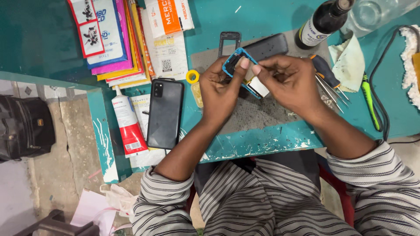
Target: The person repairs a disassembled mobile phone at a workbench. They use a screwdriver to pry and work inside the open blue phone body, remove the battery, handle the phone frame and keypad component, then drive screws with a screwdriver to reassemble the phone.
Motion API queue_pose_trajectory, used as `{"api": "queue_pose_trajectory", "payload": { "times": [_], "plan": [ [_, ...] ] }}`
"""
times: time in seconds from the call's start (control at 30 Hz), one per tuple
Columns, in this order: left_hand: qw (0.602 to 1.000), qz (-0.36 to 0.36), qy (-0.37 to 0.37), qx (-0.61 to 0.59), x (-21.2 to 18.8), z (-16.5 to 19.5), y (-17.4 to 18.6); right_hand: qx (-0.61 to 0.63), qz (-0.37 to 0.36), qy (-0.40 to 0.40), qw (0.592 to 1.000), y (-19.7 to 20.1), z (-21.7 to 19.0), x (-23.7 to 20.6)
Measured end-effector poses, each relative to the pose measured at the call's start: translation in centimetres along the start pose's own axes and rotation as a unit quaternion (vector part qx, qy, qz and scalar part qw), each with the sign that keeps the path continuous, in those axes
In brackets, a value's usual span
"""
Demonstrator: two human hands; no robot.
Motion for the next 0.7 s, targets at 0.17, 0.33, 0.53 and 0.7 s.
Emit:
{"api": "queue_pose_trajectory", "payload": {
  "times": [0.17, 0.33, 0.53, 0.7],
  "plan": [
    [1.0, 0.004, -0.003, 0.027, 0.2, 0.1, -0.1, 0.006, 0.003, 0.022, 1.0, 0.0, 1.7, -0.2],
    [0.998, -0.005, -0.017, 0.062, 0.1, 0.8, 0.1, 0.038, 0.0, 0.019, 0.999, -0.2, 2.1, -0.3],
    [0.992, -0.023, -0.03, 0.12, 0.4, 1.1, 0.3, 0.06, -0.019, -0.006, 0.998, 0.9, 2.5, 0.0],
    [0.991, -0.02, -0.043, 0.122, 0.7, 1.6, 0.1, 0.049, -0.03, -0.009, 0.998, 1.1, 2.6, 0.1]
  ]
}}
Point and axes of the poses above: each hand's wrist, its own x-axis towards the middle knuckle, its own y-axis out of the back of the hand, z = x × y, the point moved 3 cm from there along x, towards the middle knuckle, and after that the axes turned 2 degrees about x, right-handed, at the moved point
